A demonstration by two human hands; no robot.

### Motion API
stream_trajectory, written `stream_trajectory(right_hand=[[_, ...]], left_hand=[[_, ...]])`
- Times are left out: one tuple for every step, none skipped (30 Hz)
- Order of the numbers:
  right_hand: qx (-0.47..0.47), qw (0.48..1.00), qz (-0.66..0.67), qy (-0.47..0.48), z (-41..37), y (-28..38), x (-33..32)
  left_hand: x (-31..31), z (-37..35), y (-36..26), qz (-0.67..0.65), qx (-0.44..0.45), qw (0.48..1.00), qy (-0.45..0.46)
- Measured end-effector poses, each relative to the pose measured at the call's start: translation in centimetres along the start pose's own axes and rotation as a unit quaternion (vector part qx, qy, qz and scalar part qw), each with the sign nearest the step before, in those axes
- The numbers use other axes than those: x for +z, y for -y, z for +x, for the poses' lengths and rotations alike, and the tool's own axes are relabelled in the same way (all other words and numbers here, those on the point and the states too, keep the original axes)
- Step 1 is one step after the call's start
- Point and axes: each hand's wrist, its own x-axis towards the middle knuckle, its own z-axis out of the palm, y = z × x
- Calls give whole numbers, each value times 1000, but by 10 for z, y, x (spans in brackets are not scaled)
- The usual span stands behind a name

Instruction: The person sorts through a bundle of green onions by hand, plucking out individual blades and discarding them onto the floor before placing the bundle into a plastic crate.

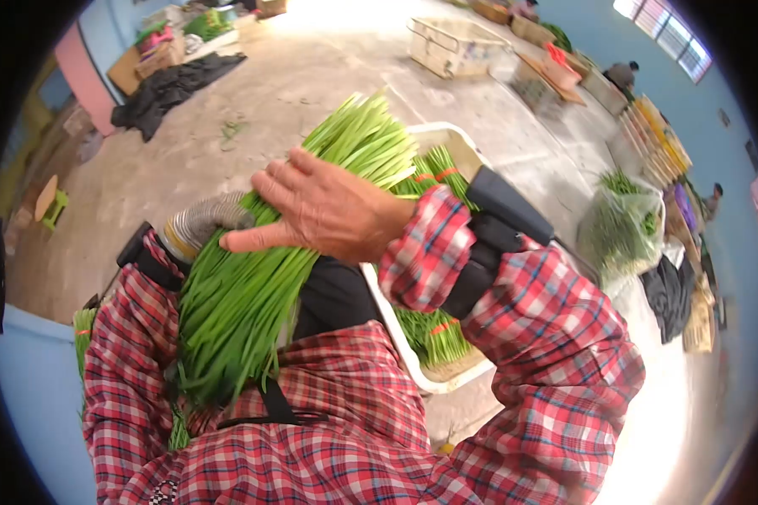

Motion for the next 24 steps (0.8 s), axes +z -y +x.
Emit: stream_trajectory(right_hand=[[9,998,7,58,-5,-10,-10],[15,993,13,113,-11,-22,-13],[29,999,-25,36,-26,-11,-29],[33,998,-28,40,-34,-22,-31],[80,996,-35,23,-44,-34,-30],[124,992,-36,11,-55,-43,-28],[173,984,-44,13,-69,-53,-31],[222,974,-53,15,-86,-62,-35],[266,963,-51,3,-105,-68,-35],[309,950,-40,-16,-123,-73,-37],[355,934,-37,-19,-146,-75,-34],[358,933,-37,-13,-169,-73,-29],[438,899,-33,-6,-191,-68,-23],[514,857,-28,3,-213,-60,-14],[541,840,-27,-11,-234,-48,-2],[567,823,-25,-24,-254,-34,13],[608,794,2,6,-271,-28,31],[648,761,21,30,-293,-12,48],[685,724,30,75,-312,5,67],[720,683,38,119,-332,24,84],[719,675,54,153,-353,41,100],[718,667,70,184,-372,59,114],[721,664,68,184,-385,80,128],[739,615,69,267,-392,91,136]], left_hand=[[-8,16,-5,235,110,965,36],[-15,32,-14,453,218,862,66],[16,21,-31,561,238,793,26],[25,25,-53,639,259,724,-2],[37,16,-69,547,278,784,-98],[45,2,-80,436,288,830,-193],[45,-10,-88,447,325,788,-273],[35,-23,-89,454,357,737,-350],[14,-41,-82,435,352,737,-380],[-12,-65,-76,421,353,729,-408],[-39,-87,-57,369,340,759,-416],[-67,-107,-30,315,324,786,-422],[-98,-131,-6,295,263,803,-447],[-122,-150,18,274,199,816,-469],[-129,-162,42,232,161,827,-486],[-135,-175,67,190,122,835,-503],[-160,-199,91,143,87,840,-516],[-175,-213,115,101,58,843,-525],[-155,-207,127,82,49,821,-562],[-135,-200,136,65,41,798,-598],[-138,-203,154,39,13,794,-607],[-150,-209,179,15,-12,788,-616],[-173,-226,210,17,-12,790,-613],[-196,-250,229,106,-52,818,-562]])
